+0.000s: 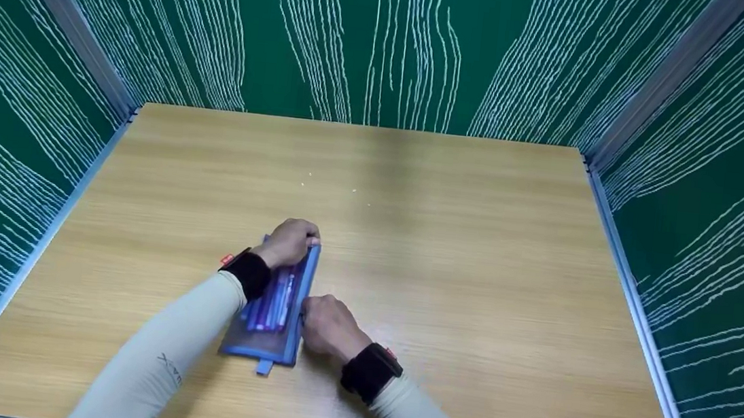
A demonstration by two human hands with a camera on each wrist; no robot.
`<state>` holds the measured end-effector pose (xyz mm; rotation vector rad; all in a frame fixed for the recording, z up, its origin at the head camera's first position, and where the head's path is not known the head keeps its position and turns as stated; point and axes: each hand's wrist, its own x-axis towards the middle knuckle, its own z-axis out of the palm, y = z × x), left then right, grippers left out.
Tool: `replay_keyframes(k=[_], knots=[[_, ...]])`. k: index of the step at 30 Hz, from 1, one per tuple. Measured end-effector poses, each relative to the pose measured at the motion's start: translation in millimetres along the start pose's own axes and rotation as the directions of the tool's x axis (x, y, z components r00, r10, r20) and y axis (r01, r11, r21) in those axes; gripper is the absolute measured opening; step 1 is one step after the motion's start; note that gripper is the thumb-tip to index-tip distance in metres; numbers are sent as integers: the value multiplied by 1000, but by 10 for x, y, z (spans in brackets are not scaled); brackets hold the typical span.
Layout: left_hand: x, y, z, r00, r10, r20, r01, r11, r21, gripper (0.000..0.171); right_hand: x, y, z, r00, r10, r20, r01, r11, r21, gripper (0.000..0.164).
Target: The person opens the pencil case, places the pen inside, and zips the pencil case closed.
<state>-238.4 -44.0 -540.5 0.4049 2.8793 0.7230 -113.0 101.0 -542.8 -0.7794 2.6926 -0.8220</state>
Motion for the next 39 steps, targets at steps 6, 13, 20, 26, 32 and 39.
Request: replay_keyframes(k=[6, 13, 20, 26, 32, 39], knots=[[7, -13, 13, 1000, 0, 1, 0, 1000, 2, 12, -14, 1, 4, 1000, -7, 8, 7, 1000, -17, 30], [15, 0, 7, 1000, -10, 12, 10, 1000, 7, 13, -31, 3, 3, 999, 23, 44, -23, 1000, -6, 31], [20, 0, 6, 1000, 7, 18, -7, 1000, 28, 14, -56, -12, 0, 995, 44, 86, -45, 999, 3, 31], [19, -10, 17, 1000, 2, 16, -2, 1000, 17, 13, -77, -18, 12, 996, 30, 86, -30, 1000, 3, 30], [30, -31, 56, 1000, -2, -7, 2, 1000, 19, 13, -104, -18, 14, 997, -24, 69, 23, 1000, 20, 30], [28, -20, 35, 1000, 4, -5, -4, 1000, 18, 13, -118, -26, -4, 992, -16, 124, 18, 1000, -12, 30]])
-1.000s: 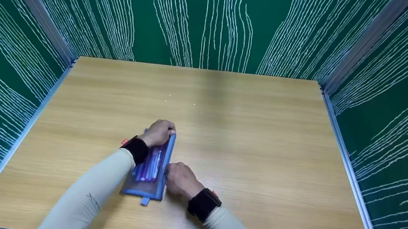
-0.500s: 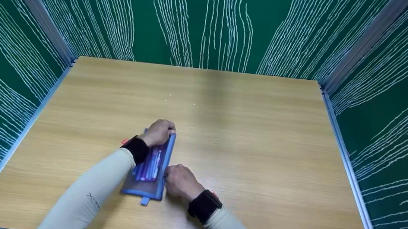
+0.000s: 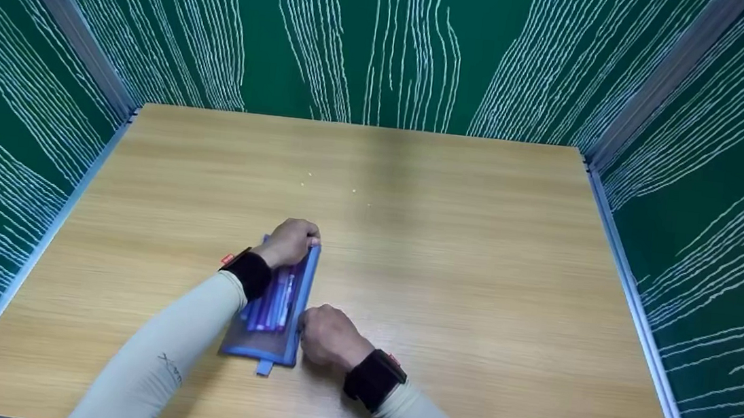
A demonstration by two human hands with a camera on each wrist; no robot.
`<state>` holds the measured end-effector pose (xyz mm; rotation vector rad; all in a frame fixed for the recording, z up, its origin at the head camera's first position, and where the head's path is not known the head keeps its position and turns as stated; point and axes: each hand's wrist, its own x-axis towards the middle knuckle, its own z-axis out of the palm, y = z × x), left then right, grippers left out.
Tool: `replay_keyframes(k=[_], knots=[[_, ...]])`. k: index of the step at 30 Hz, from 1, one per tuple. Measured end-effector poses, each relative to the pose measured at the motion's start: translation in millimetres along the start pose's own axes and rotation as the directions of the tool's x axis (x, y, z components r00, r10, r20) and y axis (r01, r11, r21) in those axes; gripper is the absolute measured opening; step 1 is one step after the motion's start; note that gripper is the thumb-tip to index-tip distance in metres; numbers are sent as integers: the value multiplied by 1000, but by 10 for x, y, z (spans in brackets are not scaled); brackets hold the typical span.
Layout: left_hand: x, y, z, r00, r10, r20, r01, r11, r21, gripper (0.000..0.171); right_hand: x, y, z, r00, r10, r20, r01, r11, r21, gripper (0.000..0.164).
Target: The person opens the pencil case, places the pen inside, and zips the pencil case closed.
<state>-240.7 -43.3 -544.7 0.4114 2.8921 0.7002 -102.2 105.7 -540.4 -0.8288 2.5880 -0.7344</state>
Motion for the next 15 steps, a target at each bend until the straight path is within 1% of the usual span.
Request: replay_keyframes(k=[7, 15], knots=[[1, -3, 2, 1000, 4, -1, -4, 1000, -2, 12, -12, 10, 3, 1000, -14, 28, 14, 1000, -4, 32], [5, -8, 15, 1000, 1, 2, -1, 1000, 4, 12, -42, 28, 20, 997, -67, 30, 67, 998, 21, 32]])
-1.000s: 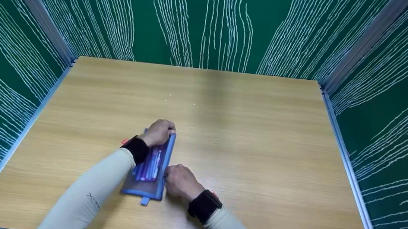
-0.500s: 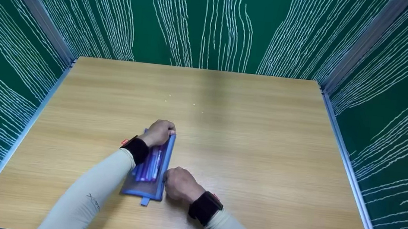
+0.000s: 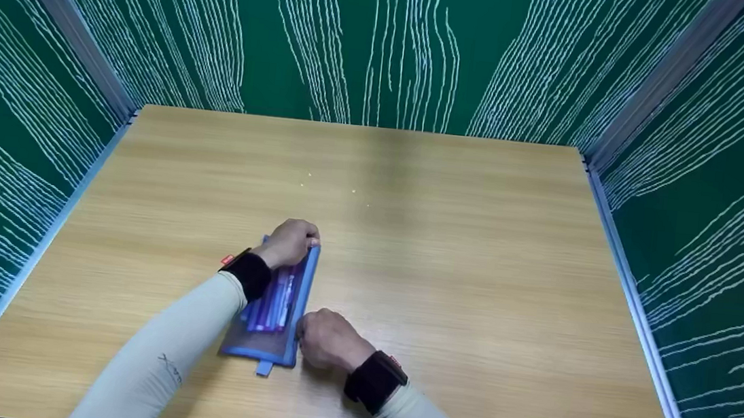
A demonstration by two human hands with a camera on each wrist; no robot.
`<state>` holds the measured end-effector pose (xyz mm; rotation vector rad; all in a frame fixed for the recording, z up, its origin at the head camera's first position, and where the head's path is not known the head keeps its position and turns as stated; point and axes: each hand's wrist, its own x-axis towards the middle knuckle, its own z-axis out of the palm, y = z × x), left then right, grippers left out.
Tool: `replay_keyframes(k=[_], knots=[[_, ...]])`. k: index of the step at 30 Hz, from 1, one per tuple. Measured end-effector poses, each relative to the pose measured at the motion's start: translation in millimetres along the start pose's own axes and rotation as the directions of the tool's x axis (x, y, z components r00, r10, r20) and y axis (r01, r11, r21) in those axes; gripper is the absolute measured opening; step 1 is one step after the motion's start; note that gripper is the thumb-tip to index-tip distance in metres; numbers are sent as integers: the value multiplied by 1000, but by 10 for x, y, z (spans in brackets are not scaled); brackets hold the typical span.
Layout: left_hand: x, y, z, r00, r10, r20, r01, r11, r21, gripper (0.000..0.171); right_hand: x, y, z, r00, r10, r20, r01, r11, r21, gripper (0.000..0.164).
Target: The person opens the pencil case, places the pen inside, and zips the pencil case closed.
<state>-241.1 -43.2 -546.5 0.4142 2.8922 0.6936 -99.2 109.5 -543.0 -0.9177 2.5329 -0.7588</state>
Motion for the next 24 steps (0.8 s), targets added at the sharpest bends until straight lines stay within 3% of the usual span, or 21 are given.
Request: replay_keyframes(k=[6, 13, 24], knots=[[6, 4, -2, 1000, 0, 10, 0, 1000, 12, 13, -21, -9, -12, 999, -43, 7, 43, 999, 16, 32], [-4, 27, -34, 1000, -2, 16, 2, 1000, 2, 14, -25, -23, -19, 999, -16, 46, 15, 999, 30, 32], [1, 16, -17, 1000, -7, 19, 7, 1000, 5, 14, -38, -21, -20, 996, -38, 83, 36, 999, 30, 31]])
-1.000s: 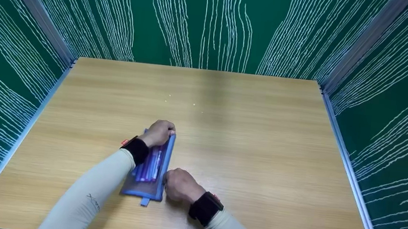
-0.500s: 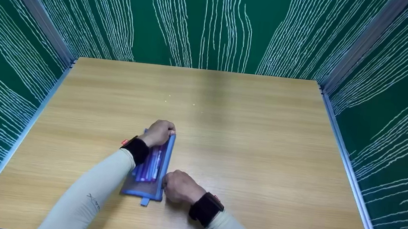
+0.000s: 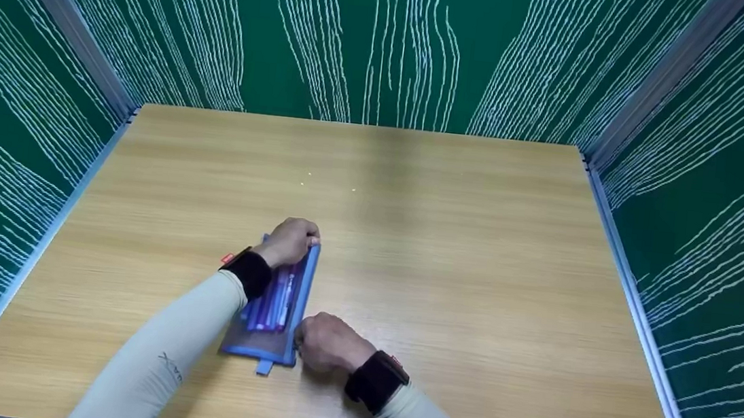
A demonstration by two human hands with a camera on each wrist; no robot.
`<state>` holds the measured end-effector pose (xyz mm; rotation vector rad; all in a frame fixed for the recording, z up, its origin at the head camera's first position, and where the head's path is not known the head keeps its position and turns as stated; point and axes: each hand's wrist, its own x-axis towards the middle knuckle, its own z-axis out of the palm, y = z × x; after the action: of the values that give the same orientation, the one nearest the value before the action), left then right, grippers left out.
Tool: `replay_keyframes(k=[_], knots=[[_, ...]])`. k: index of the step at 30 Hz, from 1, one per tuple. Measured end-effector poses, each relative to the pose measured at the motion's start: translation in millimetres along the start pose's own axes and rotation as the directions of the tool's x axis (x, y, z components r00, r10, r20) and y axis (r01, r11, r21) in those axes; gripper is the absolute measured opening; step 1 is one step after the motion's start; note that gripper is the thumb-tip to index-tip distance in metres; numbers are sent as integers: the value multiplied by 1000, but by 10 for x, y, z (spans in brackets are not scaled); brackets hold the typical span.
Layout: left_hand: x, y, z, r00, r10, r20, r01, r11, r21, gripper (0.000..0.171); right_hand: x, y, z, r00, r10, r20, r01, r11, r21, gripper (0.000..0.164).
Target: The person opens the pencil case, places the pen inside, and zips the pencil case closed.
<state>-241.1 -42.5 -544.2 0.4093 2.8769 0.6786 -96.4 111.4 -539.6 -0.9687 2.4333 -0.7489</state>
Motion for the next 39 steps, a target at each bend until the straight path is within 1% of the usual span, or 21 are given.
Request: replay_keyframes(k=[8, 11, 15, 21, 24, 28, 31, 35, 39], knots=[[-3, 5, -14, 1000, -5, -2, 5, 1000, -2, 15, -9, -9, -15, 998, -4, 58, 3, 1000, 7, 30], [-7, 9, -19, 1000, 3, -13, -3, 1000, 7, 14, -15, -5, -12, 997, -21, 75, 20, 1000, 10, 30], [-9, 12, -24, 1000, -3, -18, 3, 1000, 5, 14, -23, 0, -16, 994, -46, 97, 46, 999, 5, 30], [-2, 5, -15, 1000, -6, -5, 6, 1000, 8, 15, -34, 12, -35, 989, -15, 149, 11, 1000, 29, 23], [-4, 12, -18, 1000, -4, -3, 4, 1000, 10, 14, -32, 15, -42, 987, -6, 163, 2, 1000, 24, 23], [-4, 20, -28, 1000, -8, 0, 8, 1000, 8, 14, -30, 22, -31, 987, -23, 160, 22, 1000, 7, 28], [-1, 16, -29, 1000, -10, 2, 10, 1000, 6, 15, -28, 26, -26, 988, -33, 153, 32, 999, 12, 28], [-2, 5, -19, 1000, -18, 5, 18, 1000, -15, 15, -24, 28, -33, 991, -11, 136, 7, 1000, 28, 27], [-11, -2, -16, 1000, -17, 9, 17, 999, -27, 15, -15, 32, -41, 997, 28, 73, -29, 999, 16, 25]])
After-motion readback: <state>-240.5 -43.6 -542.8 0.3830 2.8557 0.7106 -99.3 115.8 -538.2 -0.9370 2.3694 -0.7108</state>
